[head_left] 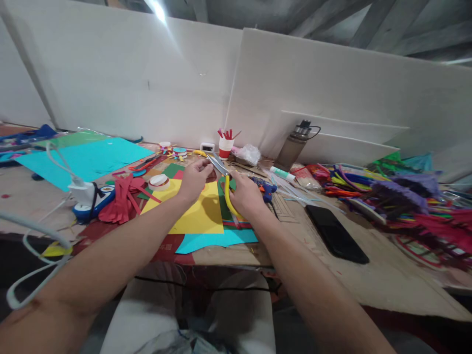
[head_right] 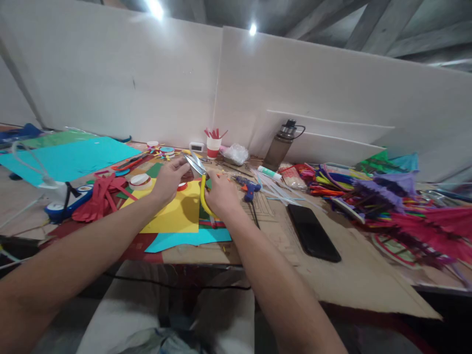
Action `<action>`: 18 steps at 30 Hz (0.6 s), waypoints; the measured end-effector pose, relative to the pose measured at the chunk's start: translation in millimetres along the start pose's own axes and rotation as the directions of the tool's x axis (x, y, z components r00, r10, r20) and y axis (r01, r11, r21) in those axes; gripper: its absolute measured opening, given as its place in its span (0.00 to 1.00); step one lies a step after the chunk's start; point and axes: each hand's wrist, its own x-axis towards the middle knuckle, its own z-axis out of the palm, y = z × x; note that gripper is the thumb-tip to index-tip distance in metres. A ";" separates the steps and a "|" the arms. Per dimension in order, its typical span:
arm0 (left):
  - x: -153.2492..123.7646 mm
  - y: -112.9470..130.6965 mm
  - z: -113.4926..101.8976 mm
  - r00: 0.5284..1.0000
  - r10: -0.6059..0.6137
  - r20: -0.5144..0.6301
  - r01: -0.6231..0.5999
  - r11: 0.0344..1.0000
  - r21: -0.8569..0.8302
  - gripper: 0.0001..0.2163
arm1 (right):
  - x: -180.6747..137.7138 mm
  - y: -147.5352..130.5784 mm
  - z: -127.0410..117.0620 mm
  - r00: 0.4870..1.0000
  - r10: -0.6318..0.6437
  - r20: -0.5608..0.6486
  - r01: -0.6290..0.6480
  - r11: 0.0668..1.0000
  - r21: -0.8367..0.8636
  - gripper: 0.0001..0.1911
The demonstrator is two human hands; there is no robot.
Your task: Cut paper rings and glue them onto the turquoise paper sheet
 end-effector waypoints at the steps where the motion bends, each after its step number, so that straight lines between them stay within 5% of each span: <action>1: 0.1 -0.2 -0.3 1.000 0.005 0.003 -0.005 1.000 0.002 0.09 | 0.1 -0.5 -0.6 1.000 0.007 0.004 -0.007 1.000 -0.005 0.19; 7: 1.3 -1.9 -1.4 1.000 0.009 -0.005 -0.009 0.999 -0.030 0.09 | 0.3 -2.7 -3.8 0.999 0.039 0.026 -0.038 0.998 -0.040 0.20; 14: 6.2 4.5 -0.1 0.971 -0.204 -0.122 0.151 0.926 -0.345 0.04 | -0.6 -1.6 -0.2 1.000 -0.001 0.000 0.001 0.998 -0.069 0.18; 18: 3.6 8.0 1.0 0.977 -0.177 -0.120 0.129 0.936 -0.328 0.02 | -2.0 -0.8 1.1 1.000 -0.022 -0.021 0.020 0.998 -0.065 0.17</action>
